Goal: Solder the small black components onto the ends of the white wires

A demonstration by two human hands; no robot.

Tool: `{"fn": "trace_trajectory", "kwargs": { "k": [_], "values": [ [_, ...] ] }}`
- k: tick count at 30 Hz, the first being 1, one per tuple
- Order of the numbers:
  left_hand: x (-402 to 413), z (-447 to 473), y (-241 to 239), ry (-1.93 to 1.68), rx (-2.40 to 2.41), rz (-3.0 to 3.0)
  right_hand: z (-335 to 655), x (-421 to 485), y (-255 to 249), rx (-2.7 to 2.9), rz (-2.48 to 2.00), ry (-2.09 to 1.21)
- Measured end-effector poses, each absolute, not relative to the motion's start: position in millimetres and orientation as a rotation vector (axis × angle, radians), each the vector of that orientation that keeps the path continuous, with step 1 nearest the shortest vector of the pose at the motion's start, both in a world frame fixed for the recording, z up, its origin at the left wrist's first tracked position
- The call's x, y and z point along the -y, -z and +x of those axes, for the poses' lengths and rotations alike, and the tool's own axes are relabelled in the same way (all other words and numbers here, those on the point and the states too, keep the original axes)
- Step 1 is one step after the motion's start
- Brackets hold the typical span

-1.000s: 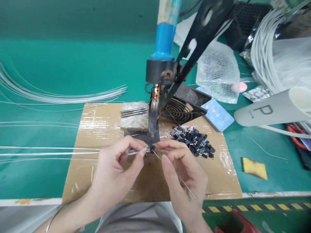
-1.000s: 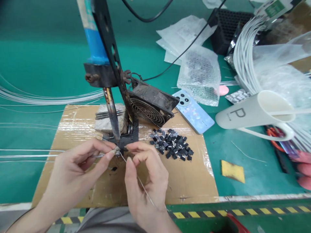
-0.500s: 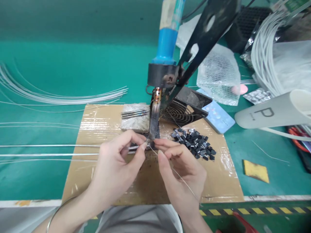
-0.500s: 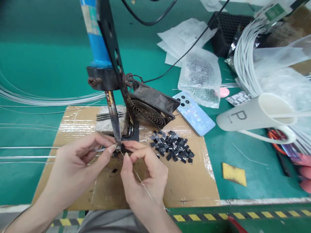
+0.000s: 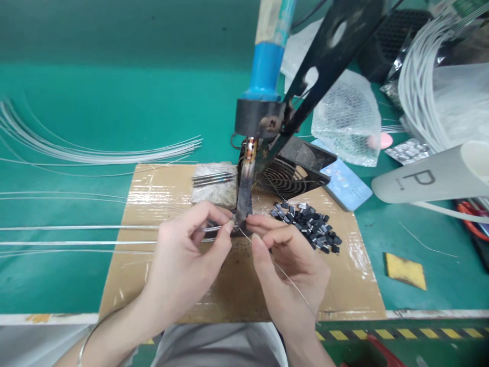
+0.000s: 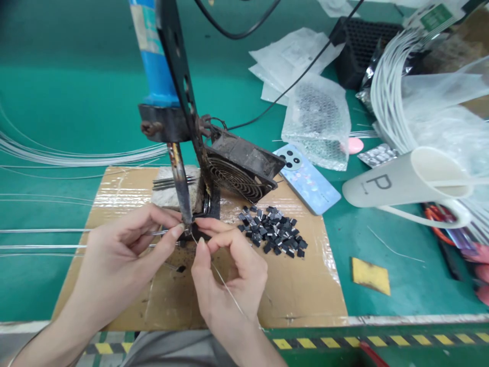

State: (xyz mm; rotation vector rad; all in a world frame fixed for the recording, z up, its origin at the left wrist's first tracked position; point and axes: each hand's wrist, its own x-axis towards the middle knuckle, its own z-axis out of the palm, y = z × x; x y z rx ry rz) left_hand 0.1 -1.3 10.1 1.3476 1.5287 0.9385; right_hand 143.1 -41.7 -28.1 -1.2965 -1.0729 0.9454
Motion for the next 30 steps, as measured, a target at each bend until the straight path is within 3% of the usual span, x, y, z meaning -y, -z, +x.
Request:
{"fn": "trace_trajectory", "kwargs": {
  "k": [30],
  "values": [
    [1.3,0.6,-10.0,-0.96,-1.533,1.366,142.0,42.4,28.4,1.066,-1.311,-0.925]
  ]
}}
